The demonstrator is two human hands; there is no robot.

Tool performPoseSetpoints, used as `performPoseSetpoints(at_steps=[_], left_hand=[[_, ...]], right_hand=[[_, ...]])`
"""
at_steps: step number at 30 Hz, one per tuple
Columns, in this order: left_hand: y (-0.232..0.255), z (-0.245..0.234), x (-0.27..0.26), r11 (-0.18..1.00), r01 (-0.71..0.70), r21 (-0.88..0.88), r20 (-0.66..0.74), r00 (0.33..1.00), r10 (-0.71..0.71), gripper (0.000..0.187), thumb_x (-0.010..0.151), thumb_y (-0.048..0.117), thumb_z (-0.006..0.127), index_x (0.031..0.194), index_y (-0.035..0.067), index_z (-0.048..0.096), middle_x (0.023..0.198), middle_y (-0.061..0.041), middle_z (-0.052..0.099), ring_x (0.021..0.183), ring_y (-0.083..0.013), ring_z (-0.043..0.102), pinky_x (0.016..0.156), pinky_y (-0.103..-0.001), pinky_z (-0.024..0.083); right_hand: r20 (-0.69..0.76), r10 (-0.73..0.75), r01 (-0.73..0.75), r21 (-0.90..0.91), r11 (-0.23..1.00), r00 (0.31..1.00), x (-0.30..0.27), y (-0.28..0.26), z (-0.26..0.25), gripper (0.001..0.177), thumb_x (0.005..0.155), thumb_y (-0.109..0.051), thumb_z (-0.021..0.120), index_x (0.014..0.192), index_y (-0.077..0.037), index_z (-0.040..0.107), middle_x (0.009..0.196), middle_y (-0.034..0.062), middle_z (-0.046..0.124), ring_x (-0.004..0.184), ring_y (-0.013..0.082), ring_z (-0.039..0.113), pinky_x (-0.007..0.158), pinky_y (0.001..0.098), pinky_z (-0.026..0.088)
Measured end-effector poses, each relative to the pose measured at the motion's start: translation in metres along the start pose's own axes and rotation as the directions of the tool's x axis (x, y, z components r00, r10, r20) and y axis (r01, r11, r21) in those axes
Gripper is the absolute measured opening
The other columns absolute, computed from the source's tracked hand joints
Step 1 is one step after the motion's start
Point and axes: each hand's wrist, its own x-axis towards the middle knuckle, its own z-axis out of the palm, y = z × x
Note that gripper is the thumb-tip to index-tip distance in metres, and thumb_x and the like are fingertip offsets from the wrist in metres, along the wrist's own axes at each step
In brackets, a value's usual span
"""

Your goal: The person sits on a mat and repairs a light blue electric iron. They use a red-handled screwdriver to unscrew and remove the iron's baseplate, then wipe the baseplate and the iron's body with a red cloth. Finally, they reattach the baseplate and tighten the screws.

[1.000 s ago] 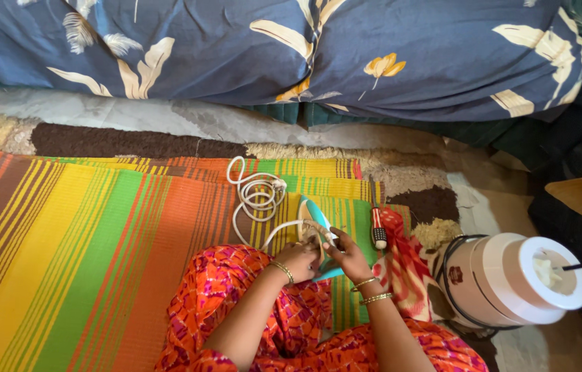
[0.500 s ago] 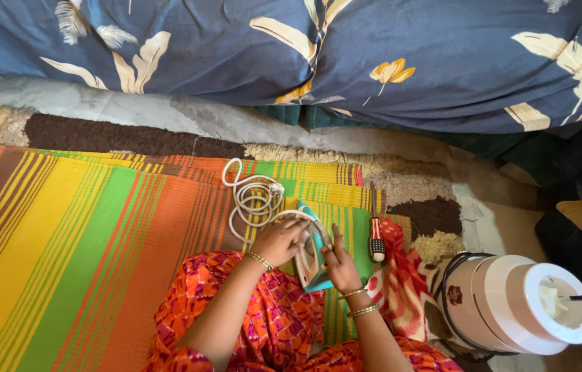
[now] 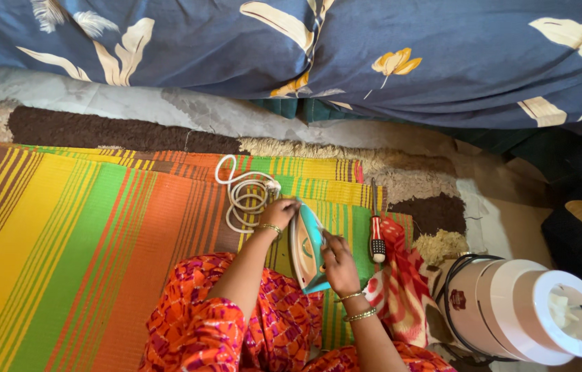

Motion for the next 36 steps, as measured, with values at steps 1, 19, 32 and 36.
performPoseSetpoints(at_steps=[1,19,32,36], left_hand=[[-0.005,0.004,0.001,0.999,0.008,-0.039,-0.002,1.000,-0.008,0.027,0.098,0.037,0.066,0.118,0.023,0.076,0.119,-0.007,0.075,0.099,-0.0237,0.073,0.085,-0.036,0.056],[-0.022,0.042,-0.034,0.986,-0.050,0.162,-0.211,0.974,0.085,0.033,0.092,0.016,0.057,0.124,0.018,0.064,0.119,-0.015,0.063,0.101,-0.0374,0.067,0.086,-0.049,0.055],[0.031,0.054,-0.170,0.889,-0.245,0.386,0.046,0.968,0.246,0.032,0.102,0.007,0.049,0.130,-0.003,0.060,0.113,-0.023,0.065,0.080,-0.0341,0.069,0.071,-0.045,0.060],[0.027,0.052,-0.191,0.810,-0.427,0.401,0.030,0.890,0.454,0.055,0.085,0.013,0.064,0.136,-0.006,0.055,0.113,-0.023,0.065,0.090,-0.0373,0.066,0.080,-0.047,0.054]], right_hand=[[-0.010,-0.009,0.009,0.000,1.000,1.000,0.002,0.001,0.001,0.044,0.098,-0.023,0.053,0.138,-0.007,0.063,0.123,0.0114,0.063,0.109,0.0253,0.064,0.099,0.0361,0.049],[-0.070,0.014,-0.038,-0.361,0.932,0.997,0.002,-0.014,0.008,0.052,0.081,-0.045,0.073,0.118,-0.009,0.070,0.146,0.0132,0.050,0.126,0.0342,0.055,0.100,0.0436,0.049],[-0.391,0.133,-0.258,-0.288,0.922,0.911,-0.010,0.011,0.013,0.048,0.092,-0.042,0.065,0.112,0.002,0.066,0.134,0.0163,0.053,0.110,0.0345,0.064,0.094,0.0436,0.054],[-0.545,0.233,-0.252,0.041,0.967,0.805,-0.008,0.040,0.012,0.054,0.093,-0.041,0.066,0.114,0.008,0.060,0.132,0.0199,0.043,0.111,0.0390,0.058,0.089,0.0443,0.057]])
